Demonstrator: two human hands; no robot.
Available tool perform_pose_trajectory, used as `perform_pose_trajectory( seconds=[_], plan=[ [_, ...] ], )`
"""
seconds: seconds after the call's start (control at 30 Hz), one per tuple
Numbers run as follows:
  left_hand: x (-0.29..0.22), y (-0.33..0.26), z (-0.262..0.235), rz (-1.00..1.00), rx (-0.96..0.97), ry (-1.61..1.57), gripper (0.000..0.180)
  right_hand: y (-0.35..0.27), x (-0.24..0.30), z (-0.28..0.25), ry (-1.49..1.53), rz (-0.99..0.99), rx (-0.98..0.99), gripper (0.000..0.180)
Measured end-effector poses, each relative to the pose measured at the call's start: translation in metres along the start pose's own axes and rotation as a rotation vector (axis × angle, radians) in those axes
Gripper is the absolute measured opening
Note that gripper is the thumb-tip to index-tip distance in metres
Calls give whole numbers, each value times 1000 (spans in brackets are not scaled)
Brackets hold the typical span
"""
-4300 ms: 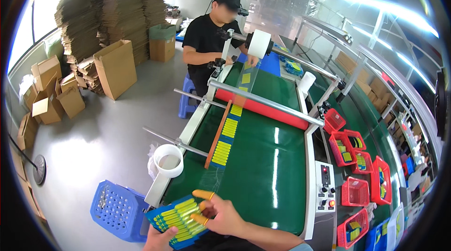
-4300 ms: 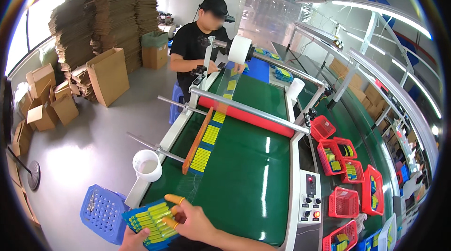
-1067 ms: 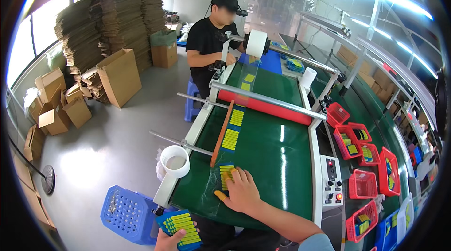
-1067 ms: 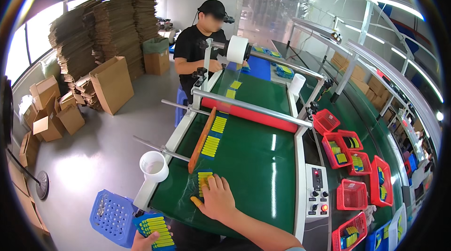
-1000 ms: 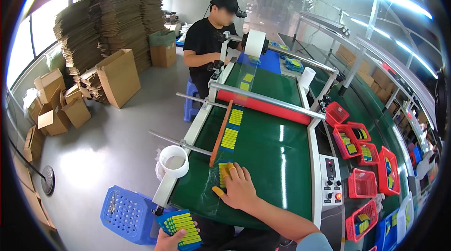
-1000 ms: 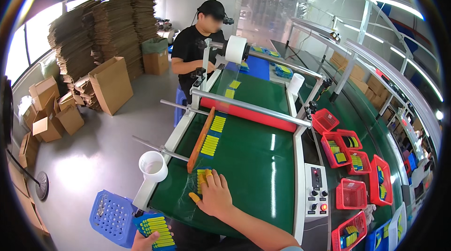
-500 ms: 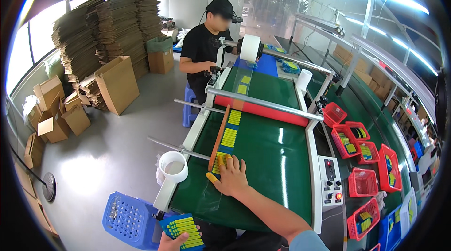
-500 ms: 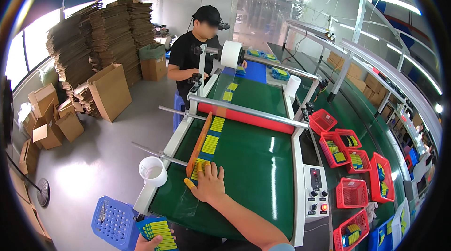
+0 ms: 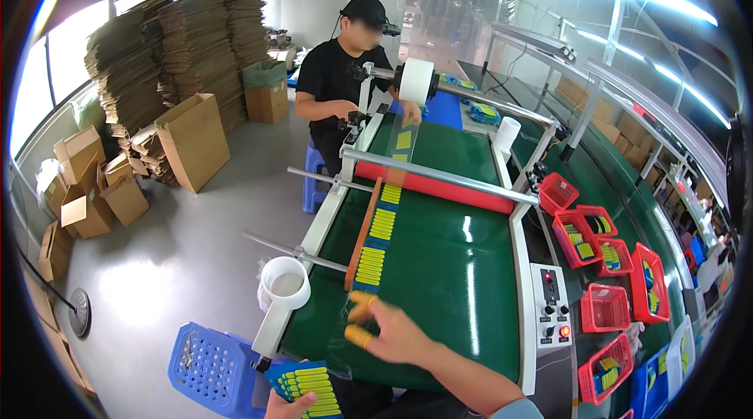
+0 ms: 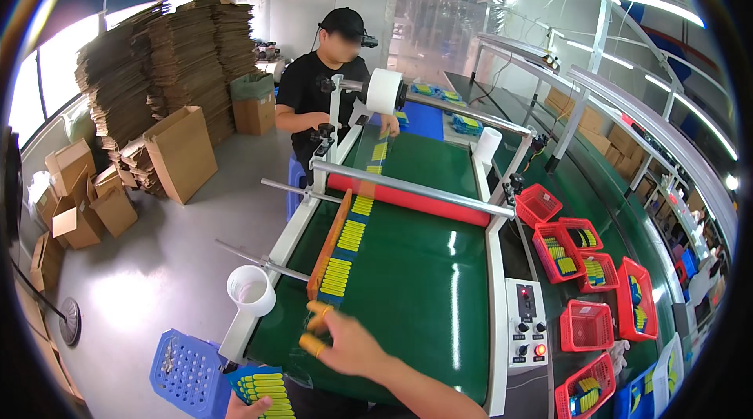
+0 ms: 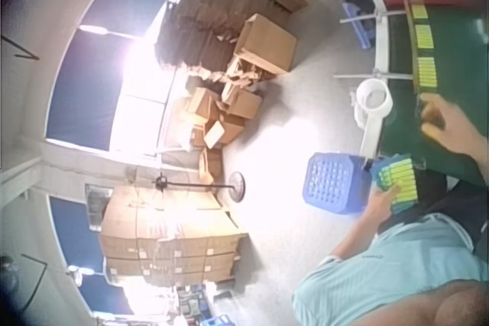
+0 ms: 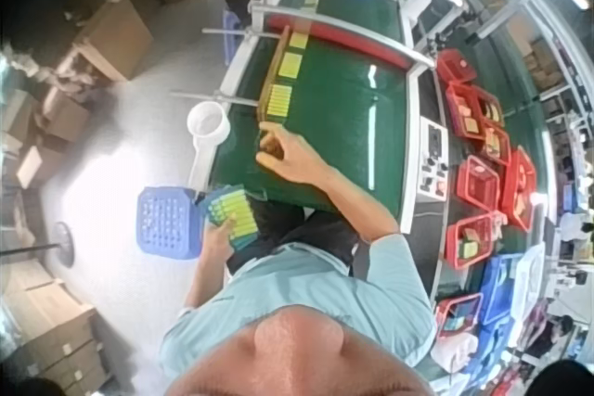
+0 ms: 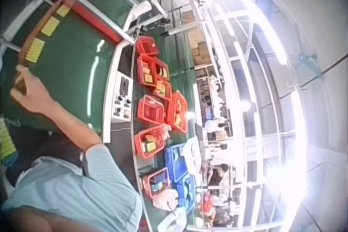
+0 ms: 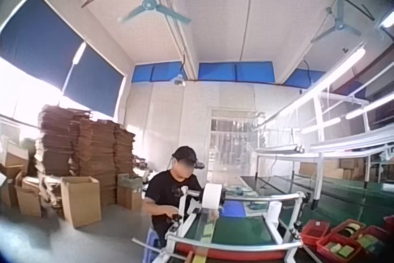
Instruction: The person takes items from a stack, places them one at a time onto a plastic film on a moving conveyor belt, and presses them down by hand.
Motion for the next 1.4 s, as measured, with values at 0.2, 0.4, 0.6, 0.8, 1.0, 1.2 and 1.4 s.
perform_pose_trajectory(
  seconds=[0.2,0.4,0.6,0.8,1.0,1.2,1.4],
  plan=[
    [-17,-2,24,73,2,10,62,-49,18,54,453,217,319,88],
    [-5,-1,6,38,-90,16,62,2,9,-6,-66,-177,-247,42],
    [1,-1,5,5,-102,24,58,60,-94,-22,-811,72,-137,64],
    [-2,-7,10,20,-82,62,41,62,-97,-12,-789,139,-112,69],
    [1,-4,4,-27,-136,79,40,62,-81,-23,-815,24,-299,67],
    [-7,1,5,99,-80,14,51,10,-4,14,139,-59,-61,44],
    [-24,7,15,177,-50,-8,62,-28,28,65,419,97,175,66]
  ],
)
Point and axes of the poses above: each hand's wrist, its own y-axis towards the middle knuckle, its own z-axis out of the palm, x = y × z, the point moved 5 cm from there along y, towards the middle knuckle, and after that the axes turned 3 degrees about -z, right-handed, at the moved point
